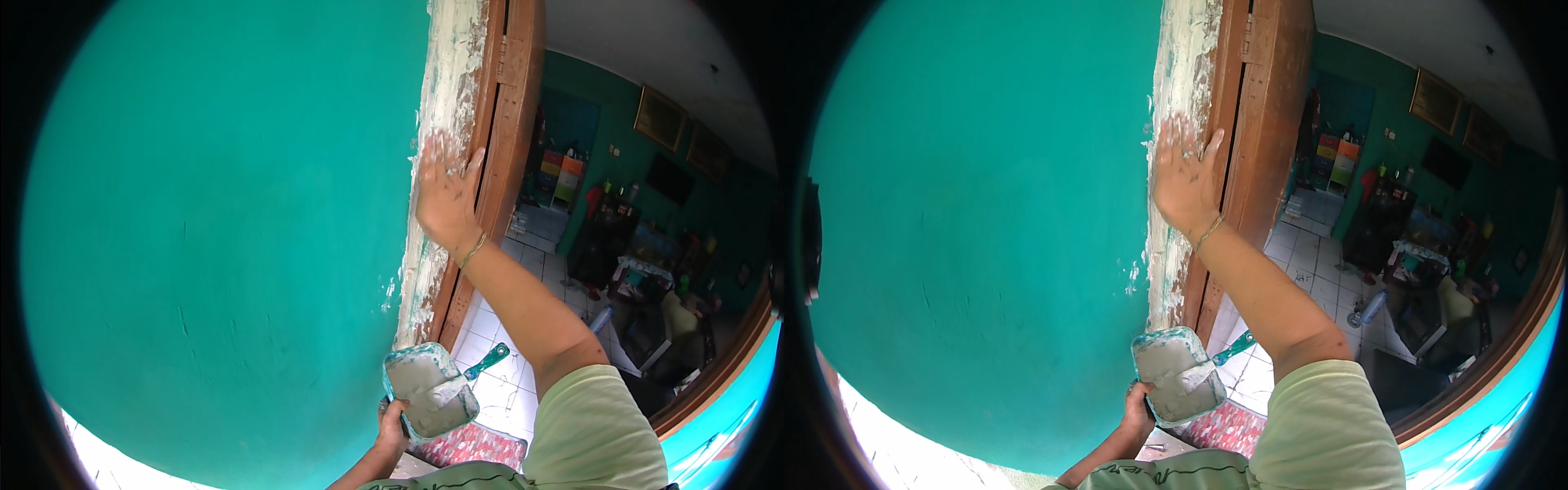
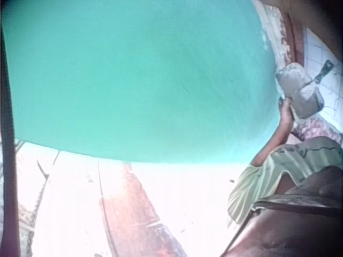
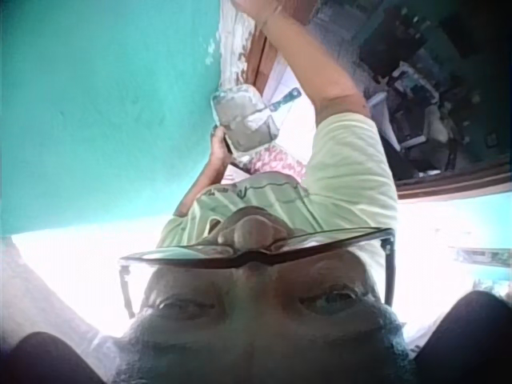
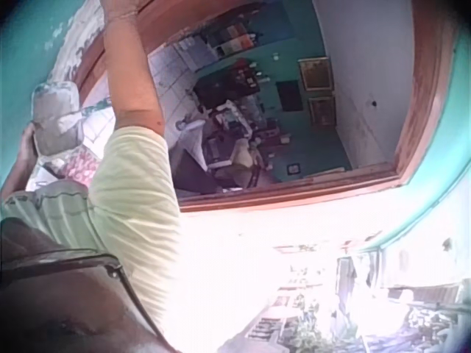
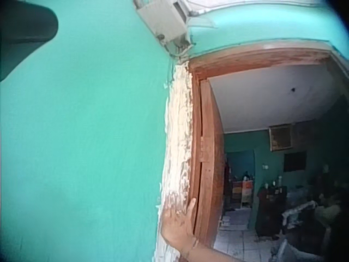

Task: The person mixes a white substance in a small container using a tool and applies it by hand to fill in a damaged area on a green wall.

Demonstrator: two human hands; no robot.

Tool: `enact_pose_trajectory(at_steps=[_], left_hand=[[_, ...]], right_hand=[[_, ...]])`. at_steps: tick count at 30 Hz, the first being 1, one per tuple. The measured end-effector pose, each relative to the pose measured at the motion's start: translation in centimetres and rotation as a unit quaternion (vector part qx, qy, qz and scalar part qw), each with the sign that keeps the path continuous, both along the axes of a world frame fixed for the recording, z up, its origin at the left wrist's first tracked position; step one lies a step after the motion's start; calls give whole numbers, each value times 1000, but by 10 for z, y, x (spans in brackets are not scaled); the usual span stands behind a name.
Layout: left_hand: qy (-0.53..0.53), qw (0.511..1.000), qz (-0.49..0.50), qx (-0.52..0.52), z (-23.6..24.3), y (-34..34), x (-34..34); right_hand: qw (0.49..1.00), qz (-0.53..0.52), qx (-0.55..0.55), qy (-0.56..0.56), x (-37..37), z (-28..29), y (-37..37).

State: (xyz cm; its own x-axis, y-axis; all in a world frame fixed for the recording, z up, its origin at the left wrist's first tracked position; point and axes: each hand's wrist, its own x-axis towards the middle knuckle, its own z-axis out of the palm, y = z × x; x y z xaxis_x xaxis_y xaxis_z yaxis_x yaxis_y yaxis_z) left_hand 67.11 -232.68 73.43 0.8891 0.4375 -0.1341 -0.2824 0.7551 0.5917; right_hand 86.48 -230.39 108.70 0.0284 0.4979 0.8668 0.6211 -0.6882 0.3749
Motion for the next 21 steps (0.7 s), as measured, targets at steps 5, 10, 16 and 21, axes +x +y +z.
enact_pose_trajectory(at_steps=[5,10,16,21], left_hand=[[7,1000,-2,13,-2,-3,6],[-5,1000,-9,-18,-13,3,10],[-2,999,-31,-13,-32,6,19],[-18,999,-36,-11,-30,8,18]], right_hand=[[998,-9,-58,30,13,-50,-8],[997,-14,-65,31,-2,-26,-14],[991,-48,78,-97,16,135,-2],[984,-151,40,-88,15,177,13]])
